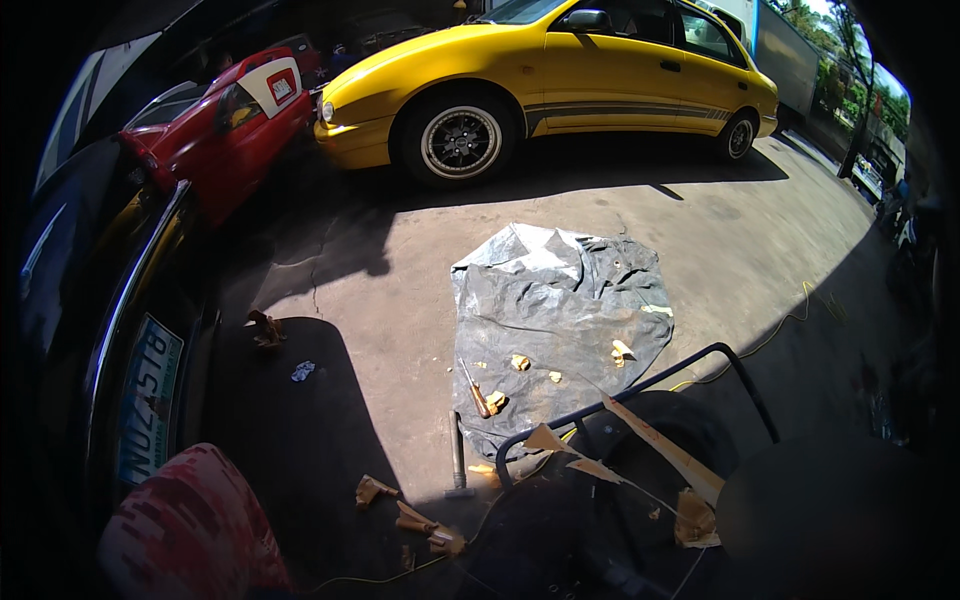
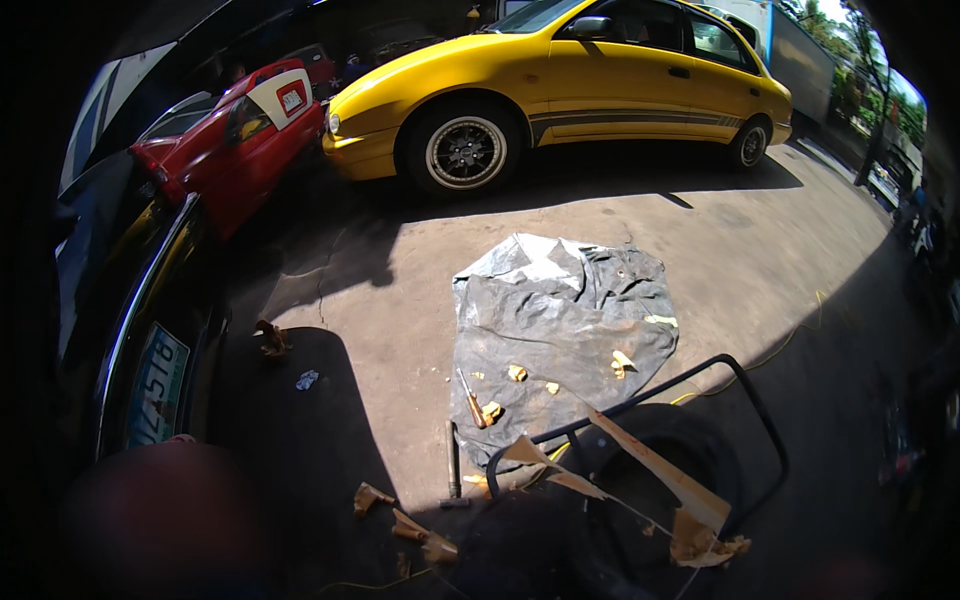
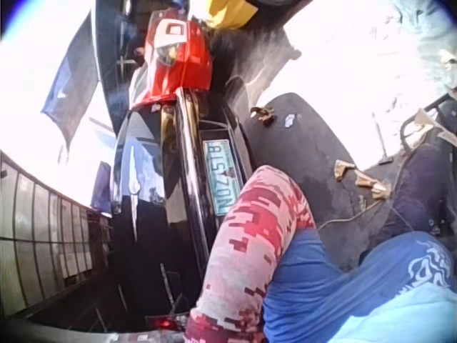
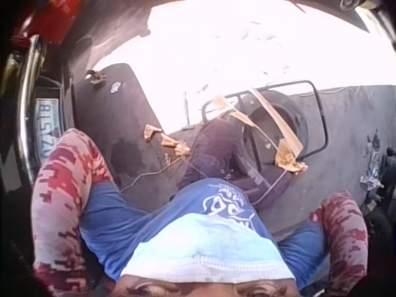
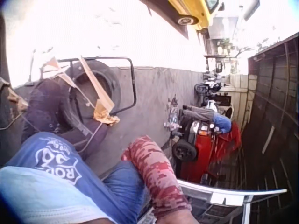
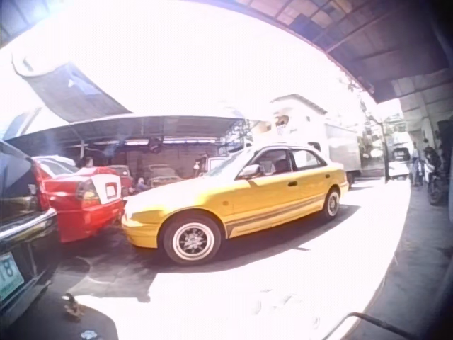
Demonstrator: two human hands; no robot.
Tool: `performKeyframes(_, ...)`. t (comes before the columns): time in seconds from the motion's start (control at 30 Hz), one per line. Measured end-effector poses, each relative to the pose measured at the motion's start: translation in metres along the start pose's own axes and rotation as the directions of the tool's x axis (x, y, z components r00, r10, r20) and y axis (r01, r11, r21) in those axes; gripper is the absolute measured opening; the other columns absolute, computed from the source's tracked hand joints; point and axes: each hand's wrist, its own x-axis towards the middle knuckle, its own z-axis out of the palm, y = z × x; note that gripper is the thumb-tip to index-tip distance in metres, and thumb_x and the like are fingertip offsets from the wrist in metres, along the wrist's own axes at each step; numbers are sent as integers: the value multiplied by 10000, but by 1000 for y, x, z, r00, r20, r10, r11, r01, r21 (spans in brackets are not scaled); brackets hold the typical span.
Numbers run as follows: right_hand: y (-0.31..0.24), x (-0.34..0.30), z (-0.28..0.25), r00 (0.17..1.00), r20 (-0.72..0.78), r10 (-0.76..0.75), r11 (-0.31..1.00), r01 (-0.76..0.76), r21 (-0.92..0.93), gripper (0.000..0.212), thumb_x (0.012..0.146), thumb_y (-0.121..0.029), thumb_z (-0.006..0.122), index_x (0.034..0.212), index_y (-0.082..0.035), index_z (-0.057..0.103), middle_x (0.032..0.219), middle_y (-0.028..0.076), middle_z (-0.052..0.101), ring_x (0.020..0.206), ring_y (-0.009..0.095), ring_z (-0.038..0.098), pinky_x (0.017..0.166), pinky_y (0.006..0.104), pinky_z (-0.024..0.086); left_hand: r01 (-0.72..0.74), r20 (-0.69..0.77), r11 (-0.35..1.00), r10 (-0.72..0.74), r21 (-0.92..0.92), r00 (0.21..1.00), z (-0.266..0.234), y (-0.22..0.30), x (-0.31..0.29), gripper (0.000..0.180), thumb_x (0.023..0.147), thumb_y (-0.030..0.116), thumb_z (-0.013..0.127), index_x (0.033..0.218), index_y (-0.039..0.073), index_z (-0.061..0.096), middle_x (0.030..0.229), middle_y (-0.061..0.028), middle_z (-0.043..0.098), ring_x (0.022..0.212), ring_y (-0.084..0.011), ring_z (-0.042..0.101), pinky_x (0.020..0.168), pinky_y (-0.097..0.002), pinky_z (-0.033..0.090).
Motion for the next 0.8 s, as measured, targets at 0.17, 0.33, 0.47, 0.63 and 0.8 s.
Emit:
performKeyframes(0.17,-1,-2,1,1000,5,13,1000,-13,-1,639,1084,-441,547,1494,50,555,1369,205,681,1278,293,647,1147,422,444,7,-5,1000,-7,17,1000,-2,8,-5,684,1116,515,490,1615,51,435,1693,-274,370,1570,-426,381,1301,-581,282)
performKeyframes(0.33,2,-4,2,1000,8,19,1000,-19,6,625,1085,-425,548,1494,47,556,1363,200,683,1273,286,647,1147,420,443,18,-6,999,-18,27,1000,-1,7,-5,682,1119,511,486,1618,50,431,1694,-275,367,1571,-426,379,1301,-581,283)
performKeyframes(0.47,4,-8,5,1000,12,25,1000,-25,15,614,1086,-412,549,1494,46,557,1358,196,685,1270,281,647,1147,418,443,20,-8,999,-20,25,1000,0,7,-8,681,1121,508,482,1620,49,428,1695,-276,365,1572,-426,378,1301,-582,283)
performKeyframes(0.63,10,-14,9,999,12,44,999,-45,25,600,1086,-396,549,1495,44,558,1352,191,688,1265,274,648,1148,415,442,21,-1,999,-21,33,1000,0,9,-10,679,1123,504,478,1622,47,424,1696,-276,362,1573,-426,377,1301,-582,284)
performKeyframes(0.8,14,-15,7,998,-20,54,998,-53,36,587,1087,-380,550,1495,42,559,1346,186,691,1261,267,648,1148,413,441,34,14,999,-35,37,999,-3,12,-10,677,1126,500,475,1625,46,420,1697,-277,359,1574,-426,375,1301,-582,284)
